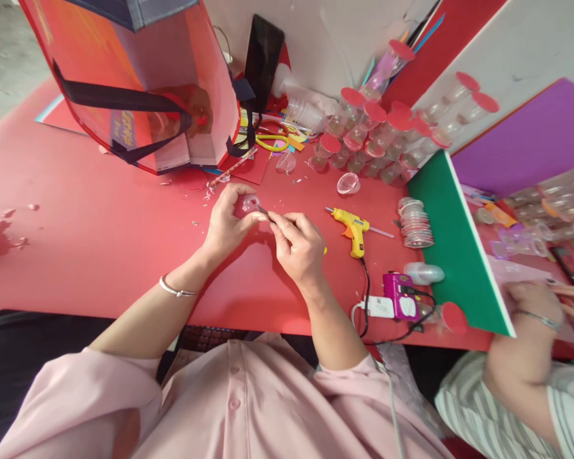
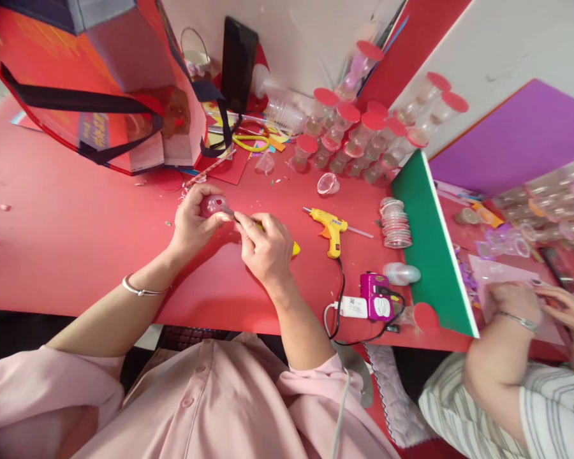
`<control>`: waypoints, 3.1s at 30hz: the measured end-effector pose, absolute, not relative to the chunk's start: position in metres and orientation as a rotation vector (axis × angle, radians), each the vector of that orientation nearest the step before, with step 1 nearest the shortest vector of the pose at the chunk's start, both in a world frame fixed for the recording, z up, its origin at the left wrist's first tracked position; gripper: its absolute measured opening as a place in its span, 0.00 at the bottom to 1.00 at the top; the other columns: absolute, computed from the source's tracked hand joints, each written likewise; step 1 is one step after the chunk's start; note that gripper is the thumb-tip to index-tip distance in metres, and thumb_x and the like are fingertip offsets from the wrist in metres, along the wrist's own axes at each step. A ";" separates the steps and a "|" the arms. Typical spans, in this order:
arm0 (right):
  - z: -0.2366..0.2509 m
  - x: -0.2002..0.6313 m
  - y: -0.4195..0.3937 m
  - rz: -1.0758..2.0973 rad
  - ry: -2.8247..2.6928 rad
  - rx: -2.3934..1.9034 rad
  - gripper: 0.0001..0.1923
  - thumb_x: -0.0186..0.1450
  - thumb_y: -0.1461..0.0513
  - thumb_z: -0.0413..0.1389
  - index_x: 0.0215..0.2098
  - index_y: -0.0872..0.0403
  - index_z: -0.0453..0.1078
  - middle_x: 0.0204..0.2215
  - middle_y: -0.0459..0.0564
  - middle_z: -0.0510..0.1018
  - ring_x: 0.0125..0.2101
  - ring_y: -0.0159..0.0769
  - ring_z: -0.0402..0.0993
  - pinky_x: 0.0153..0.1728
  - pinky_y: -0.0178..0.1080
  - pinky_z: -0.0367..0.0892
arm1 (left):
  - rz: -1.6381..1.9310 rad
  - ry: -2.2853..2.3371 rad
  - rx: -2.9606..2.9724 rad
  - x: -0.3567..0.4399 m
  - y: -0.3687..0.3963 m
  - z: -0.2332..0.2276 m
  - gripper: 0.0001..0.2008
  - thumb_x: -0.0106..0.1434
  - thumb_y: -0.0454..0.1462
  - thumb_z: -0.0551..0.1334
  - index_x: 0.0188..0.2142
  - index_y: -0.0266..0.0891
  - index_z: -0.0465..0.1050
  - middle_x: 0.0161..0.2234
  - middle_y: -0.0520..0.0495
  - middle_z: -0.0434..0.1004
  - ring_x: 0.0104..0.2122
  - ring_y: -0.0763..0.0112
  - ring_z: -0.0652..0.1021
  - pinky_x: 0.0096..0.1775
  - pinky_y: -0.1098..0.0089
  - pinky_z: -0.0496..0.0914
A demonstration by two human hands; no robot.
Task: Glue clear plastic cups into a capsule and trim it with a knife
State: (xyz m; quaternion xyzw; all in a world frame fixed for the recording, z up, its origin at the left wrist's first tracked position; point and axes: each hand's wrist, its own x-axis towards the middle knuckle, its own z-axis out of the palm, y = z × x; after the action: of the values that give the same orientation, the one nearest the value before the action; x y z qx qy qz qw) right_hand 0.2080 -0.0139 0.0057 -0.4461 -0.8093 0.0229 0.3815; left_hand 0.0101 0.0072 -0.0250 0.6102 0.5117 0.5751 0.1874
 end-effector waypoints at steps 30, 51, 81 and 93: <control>0.006 0.209 -0.015 0.032 -2.071 -1.147 0.15 0.79 0.58 0.56 0.57 0.45 0.82 0.41 0.51 0.83 0.41 0.35 0.80 0.47 0.39 0.72 | 1.578 1.295 1.492 0.012 0.003 -0.022 0.27 0.56 0.57 0.78 0.43 0.42 0.78 0.39 0.46 0.80 0.36 0.66 0.79 0.38 0.67 0.75; 0.007 0.209 -0.014 -0.041 -2.075 -1.103 0.14 0.78 0.58 0.57 0.56 0.46 0.82 0.41 0.51 0.84 0.41 0.36 0.80 0.48 0.40 0.72 | 1.542 1.262 1.416 0.010 0.006 -0.022 0.38 0.46 0.63 0.79 0.47 0.43 0.76 0.42 0.45 0.80 0.39 0.64 0.80 0.40 0.66 0.75; 0.009 0.210 -0.014 -0.016 -2.092 -1.139 0.15 0.78 0.58 0.56 0.57 0.44 0.82 0.41 0.51 0.83 0.42 0.37 0.80 0.47 0.41 0.72 | 1.505 1.201 1.375 0.014 0.000 -0.017 0.29 0.52 0.56 0.80 0.42 0.42 0.75 0.34 0.48 0.81 0.32 0.68 0.80 0.35 0.68 0.76; 0.011 0.209 -0.015 0.018 -2.091 -1.111 0.14 0.79 0.57 0.56 0.56 0.46 0.83 0.41 0.51 0.84 0.41 0.35 0.80 0.47 0.40 0.72 | 1.523 1.189 1.385 0.009 0.007 -0.025 0.38 0.47 0.61 0.80 0.49 0.42 0.76 0.44 0.45 0.79 0.40 0.65 0.78 0.40 0.68 0.74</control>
State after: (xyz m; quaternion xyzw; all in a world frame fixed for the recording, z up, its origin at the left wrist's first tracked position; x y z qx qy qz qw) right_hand 0.2094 -0.0151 0.0110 -0.4345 -0.8179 0.0070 0.3771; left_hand 0.0086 0.0070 -0.0249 0.5405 0.4641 0.5944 0.3731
